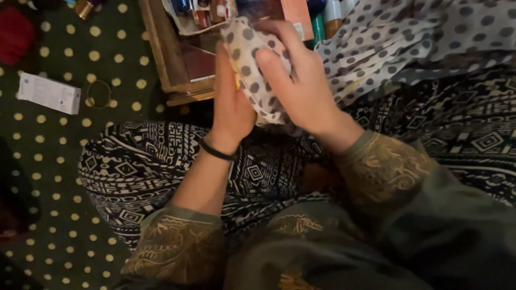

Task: Cleaning various cosmetic containers with a cloth and organizing them into a wooden box.

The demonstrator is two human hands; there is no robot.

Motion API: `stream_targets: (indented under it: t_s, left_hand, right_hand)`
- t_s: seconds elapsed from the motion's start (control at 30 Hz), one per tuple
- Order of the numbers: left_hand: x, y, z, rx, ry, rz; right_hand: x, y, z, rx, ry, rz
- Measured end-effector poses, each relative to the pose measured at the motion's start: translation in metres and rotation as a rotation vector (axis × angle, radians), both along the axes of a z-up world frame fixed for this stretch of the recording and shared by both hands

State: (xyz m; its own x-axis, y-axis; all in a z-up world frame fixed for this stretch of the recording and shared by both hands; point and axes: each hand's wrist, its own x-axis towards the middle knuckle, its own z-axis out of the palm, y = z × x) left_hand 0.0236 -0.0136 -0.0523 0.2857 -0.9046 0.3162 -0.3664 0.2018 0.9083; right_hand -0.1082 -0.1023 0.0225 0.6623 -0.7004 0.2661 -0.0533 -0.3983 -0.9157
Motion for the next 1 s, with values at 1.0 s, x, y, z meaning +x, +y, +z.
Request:
stream_targets:
  t_s: [1.0]
  left_hand:
    - [-0.004,-0.015,0.023,0.104,0.113,-0.005]
  right_hand:
    - [0.003,0.001,-0.021,0.109,0.078,-0.069]
